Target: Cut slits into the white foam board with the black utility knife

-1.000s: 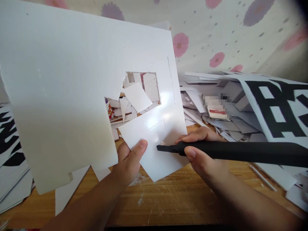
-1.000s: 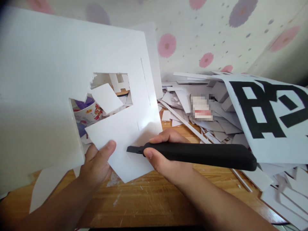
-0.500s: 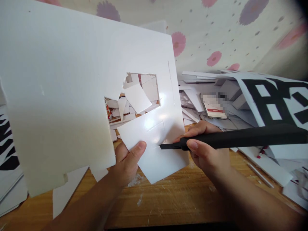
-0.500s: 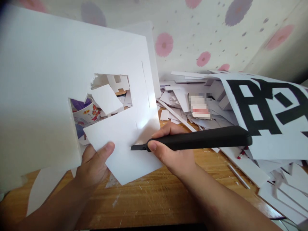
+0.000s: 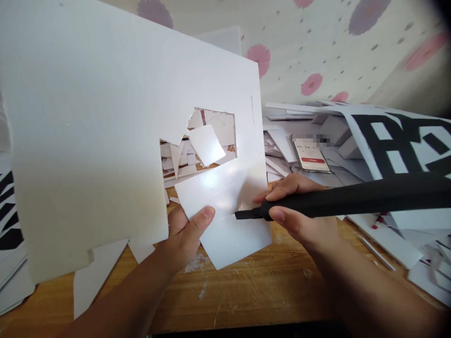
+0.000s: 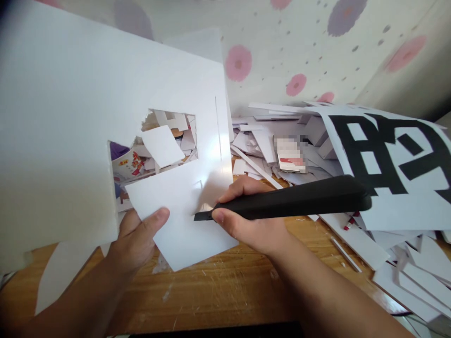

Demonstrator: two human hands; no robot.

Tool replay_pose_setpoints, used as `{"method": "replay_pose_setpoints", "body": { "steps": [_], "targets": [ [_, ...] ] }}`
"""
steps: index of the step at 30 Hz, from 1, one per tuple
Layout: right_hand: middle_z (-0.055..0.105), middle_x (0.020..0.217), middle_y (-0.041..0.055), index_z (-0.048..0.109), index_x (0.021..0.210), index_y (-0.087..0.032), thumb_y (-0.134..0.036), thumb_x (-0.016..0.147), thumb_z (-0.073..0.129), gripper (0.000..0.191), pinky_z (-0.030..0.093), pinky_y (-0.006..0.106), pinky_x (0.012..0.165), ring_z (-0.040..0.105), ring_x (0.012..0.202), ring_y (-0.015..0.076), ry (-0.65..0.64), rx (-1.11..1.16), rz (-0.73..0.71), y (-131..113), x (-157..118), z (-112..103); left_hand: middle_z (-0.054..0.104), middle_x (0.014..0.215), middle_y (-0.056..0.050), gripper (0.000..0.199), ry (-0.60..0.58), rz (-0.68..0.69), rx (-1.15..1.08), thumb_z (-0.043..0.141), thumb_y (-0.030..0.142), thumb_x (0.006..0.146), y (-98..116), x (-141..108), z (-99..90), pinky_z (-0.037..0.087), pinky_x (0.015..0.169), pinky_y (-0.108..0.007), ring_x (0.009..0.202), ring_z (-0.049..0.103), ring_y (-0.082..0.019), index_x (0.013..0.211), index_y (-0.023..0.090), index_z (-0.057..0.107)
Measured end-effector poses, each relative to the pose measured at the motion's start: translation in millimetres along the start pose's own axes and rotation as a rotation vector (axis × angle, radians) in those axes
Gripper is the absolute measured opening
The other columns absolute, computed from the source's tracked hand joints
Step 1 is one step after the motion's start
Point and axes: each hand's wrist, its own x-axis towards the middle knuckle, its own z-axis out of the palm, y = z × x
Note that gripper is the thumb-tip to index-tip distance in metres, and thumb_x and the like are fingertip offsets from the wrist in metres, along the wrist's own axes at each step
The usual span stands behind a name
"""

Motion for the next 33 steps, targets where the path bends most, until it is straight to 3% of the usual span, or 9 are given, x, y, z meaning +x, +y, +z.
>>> {"method": "replay_pose_setpoints", "body": {
  "steps": [3, 10, 18, 27, 33],
  "targets": [
    [0.069, 0.069, 0.0011, 0.066, 0.071, -0.027, -0.034, 0.069, 0.079, 0.015, 0.052, 0.033, 0.058, 0.065, 0.067, 0.0202, -0.021, 0.002, -0.017, 0, 1, -2, 0.070, 0.089, -0.005, 0.028, -0.083, -0.011, -0.012, 0.059, 0.041, 0.088, -4, 0, -5.3, 0.050, 0.059, -0.030, 0.077, 0.064, -0.023, 0.109, 0.025, 0.066],
    [0.069, 0.071, 0.0008, 0.067, 0.076, -0.028, -0.038, 0.072, 0.077, 0.015, 0.054, 0.037, 0.063, 0.066, 0.067, 0.0211, -0.051, 0.102, 0.027, 15, 1, -5, 0.065, 0.075, -0.002, 0.020, -0.110, -0.024, -0.015, 0.059, 0.042, 0.088, -3, 0, -5.8, 0.047, 0.055, -0.029, 0.068, 0.059, -0.020, 0.099, 0.027, 0.067],
    [0.069, 0.068, 0.0007, 0.067, 0.075, -0.028, -0.041, 0.072, 0.077, 0.017, 0.052, 0.036, 0.059, 0.066, 0.065, 0.0216, -0.025, 0.153, 0.062, 19, 2, -4, 0.058, 0.062, -0.001, 0.025, -0.032, -0.046, -0.034, 0.064, 0.047, 0.082, 4, 0, 2.8, 0.044, 0.051, -0.028, 0.055, 0.053, -0.017, 0.086, 0.022, 0.067],
    [0.070, 0.066, 0.0001, 0.065, 0.070, -0.027, -0.040, 0.070, 0.076, 0.017, 0.053, 0.035, 0.055, 0.067, 0.063, 0.0218, 0.029, 0.172, 0.090, 16, 3, -2, 0.062, 0.065, -0.002, 0.026, 0.069, -0.125, -0.049, 0.069, 0.046, 0.075, 12, -2, 9.4, 0.045, 0.054, -0.029, 0.062, 0.057, -0.021, 0.087, 0.023, 0.068],
    [0.073, 0.070, 0.0001, 0.063, 0.073, -0.027, -0.038, 0.074, 0.071, 0.013, 0.057, 0.036, 0.057, 0.069, 0.066, 0.0218, 0.008, 0.115, 0.023, 16, 2, -3, 0.062, 0.064, -0.003, 0.028, 0.046, -0.150, -0.110, 0.071, 0.046, 0.074, 12, -2, 9.5, 0.044, 0.050, -0.028, 0.058, 0.056, -0.020, 0.091, 0.023, 0.069]
  ]
}}
